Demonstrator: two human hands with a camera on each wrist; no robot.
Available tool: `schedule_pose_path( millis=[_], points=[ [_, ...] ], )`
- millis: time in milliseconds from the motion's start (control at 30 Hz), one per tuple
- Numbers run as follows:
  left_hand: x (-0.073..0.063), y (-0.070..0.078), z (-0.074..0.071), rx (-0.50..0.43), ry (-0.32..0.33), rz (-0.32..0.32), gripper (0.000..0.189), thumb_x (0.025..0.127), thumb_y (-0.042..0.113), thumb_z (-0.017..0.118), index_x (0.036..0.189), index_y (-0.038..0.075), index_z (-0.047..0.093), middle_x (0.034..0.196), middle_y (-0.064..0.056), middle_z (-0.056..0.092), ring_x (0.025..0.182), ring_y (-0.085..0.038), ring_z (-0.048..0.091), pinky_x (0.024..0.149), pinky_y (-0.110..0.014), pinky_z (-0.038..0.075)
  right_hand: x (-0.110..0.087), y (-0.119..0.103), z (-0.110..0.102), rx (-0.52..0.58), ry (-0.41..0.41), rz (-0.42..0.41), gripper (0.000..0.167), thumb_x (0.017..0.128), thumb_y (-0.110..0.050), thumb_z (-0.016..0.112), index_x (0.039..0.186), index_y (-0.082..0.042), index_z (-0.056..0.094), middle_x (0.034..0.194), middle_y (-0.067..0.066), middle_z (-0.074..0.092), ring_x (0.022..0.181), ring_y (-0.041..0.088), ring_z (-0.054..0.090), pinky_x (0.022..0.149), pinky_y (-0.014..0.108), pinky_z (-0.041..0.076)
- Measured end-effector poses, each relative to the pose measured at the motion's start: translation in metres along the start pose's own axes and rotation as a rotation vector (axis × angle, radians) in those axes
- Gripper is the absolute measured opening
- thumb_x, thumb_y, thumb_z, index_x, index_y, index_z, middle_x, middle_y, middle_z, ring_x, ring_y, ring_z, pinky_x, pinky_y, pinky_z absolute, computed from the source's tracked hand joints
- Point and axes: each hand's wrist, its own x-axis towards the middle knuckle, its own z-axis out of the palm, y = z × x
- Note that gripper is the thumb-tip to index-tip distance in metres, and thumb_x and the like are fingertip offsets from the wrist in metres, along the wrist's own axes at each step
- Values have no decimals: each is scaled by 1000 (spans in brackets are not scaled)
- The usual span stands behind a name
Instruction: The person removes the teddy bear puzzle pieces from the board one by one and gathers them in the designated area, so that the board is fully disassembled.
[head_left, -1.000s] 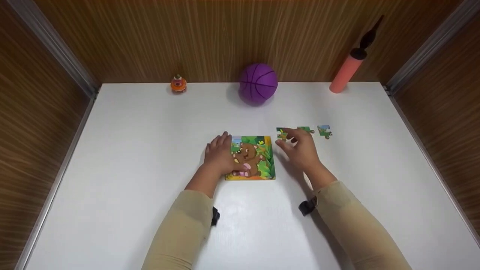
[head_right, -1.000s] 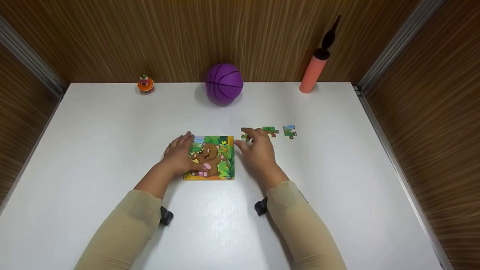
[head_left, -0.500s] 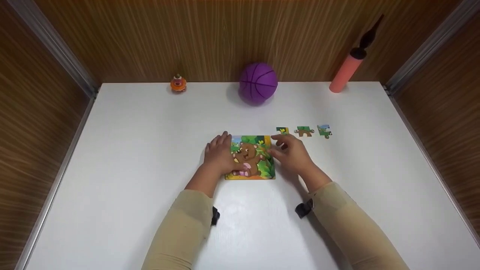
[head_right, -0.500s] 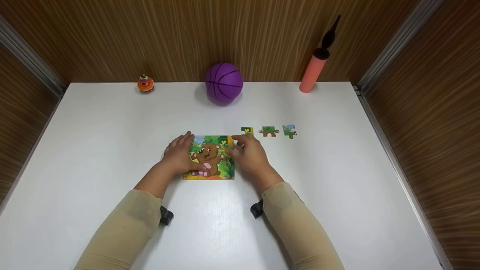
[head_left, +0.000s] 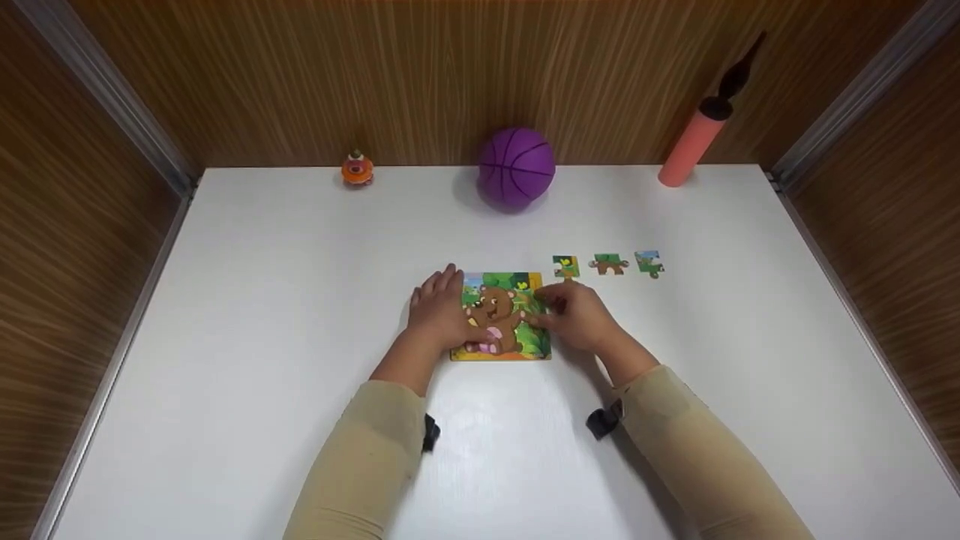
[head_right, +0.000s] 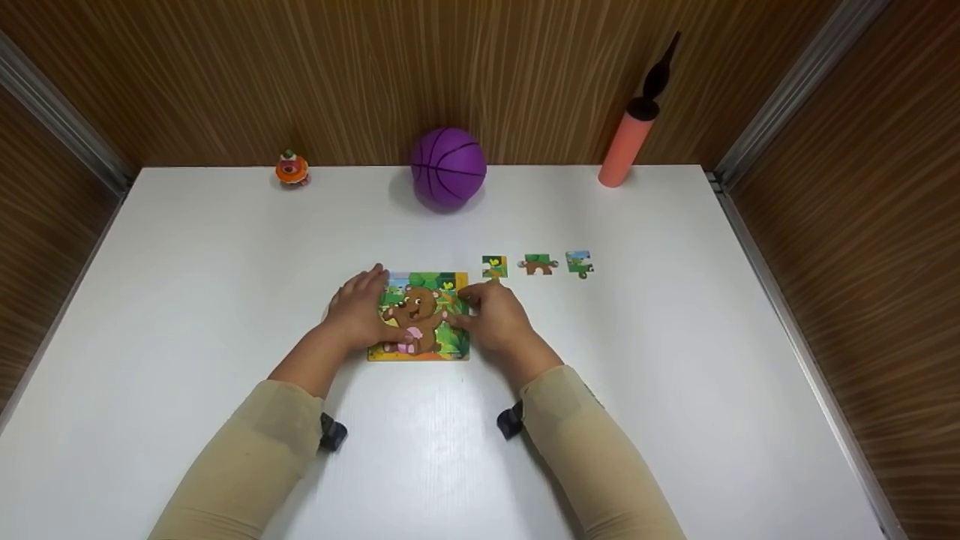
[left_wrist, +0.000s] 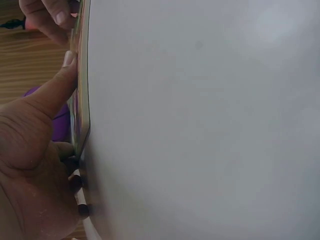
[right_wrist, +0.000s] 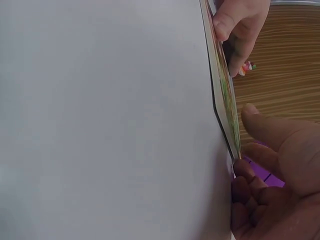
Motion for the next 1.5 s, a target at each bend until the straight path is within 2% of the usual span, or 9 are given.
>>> schedule_pose_path(
  millis=[200,333,467,600,767,900,1067,1300,1500],
  points=[
    [0,-1,1,2,-2,7,127,79,60,89,169,3,20,177,-12,13,162,-34,10,130,-56,9,0,0,1,-36,7,-29,35,91,-11,85,123,1,77,108,13,67,98,27,58,89,44,52],
    [0,0,1,-3,3,6,126,79,60,89,169,4,20,177,-13,13,162,-34,10,130,-56,9,1,-1,2,-40,4,-13,33,91,-10,85,122,0,77,109,13,67,100,27,58,91,44,52],
    [-3,2,1,-28,-8,29,115,83,54,88,170,16,24,177,-18,7,162,-39,4,128,-64,4,2,-2,3,-55,-8,-11,32,92,-10,84,122,0,77,113,14,68,102,28,59,93,46,52],
    [-7,6,0,-43,-52,67,92,90,46,83,167,33,35,176,-22,-5,161,-46,-7,122,-75,-3,4,-3,3,-66,-13,-7,31,92,-9,83,121,-1,76,117,15,69,104,29,61,96,47,52],
    [-9,9,0,1,-117,91,74,98,45,74,164,40,41,176,-18,-11,160,-46,-12,116,-83,-4,4,-3,4,-54,-15,3,31,93,-9,82,122,-1,75,119,15,70,106,29,62,97,48,53],
    [-10,10,0,41,-131,89,73,100,48,71,165,40,39,176,-17,-10,160,-43,-11,115,-84,-2,4,-4,5,-35,-10,4,30,93,-7,82,121,0,75,119,15,70,107,30,62,99,48,52],
    [-10,11,2,28,-127,93,73,100,47,70,165,36,39,176,-18,-9,161,-40,-13,115,-84,-4,4,-5,6,-22,-13,26,30,93,-6,82,121,0,74,119,15,70,108,30,62,100,48,52],
    [-11,9,5,10,-113,157,72,102,43,65,167,27,37,177,-18,-2,162,-37,-8,125,-69,-3,5,-5,5,-20,-23,51,30,93,-7,81,122,-1,74,119,15,69,108,30,61,100,48,52],
    [-11,10,5,7,-102,165,70,102,44,66,166,29,40,177,-16,2,162,-38,-5,126,-69,2,5,-5,5,-25,-21,60,30,93,-7,81,122,-1,73,116,14,68,105,28,59,97,47,52]
  ],
)
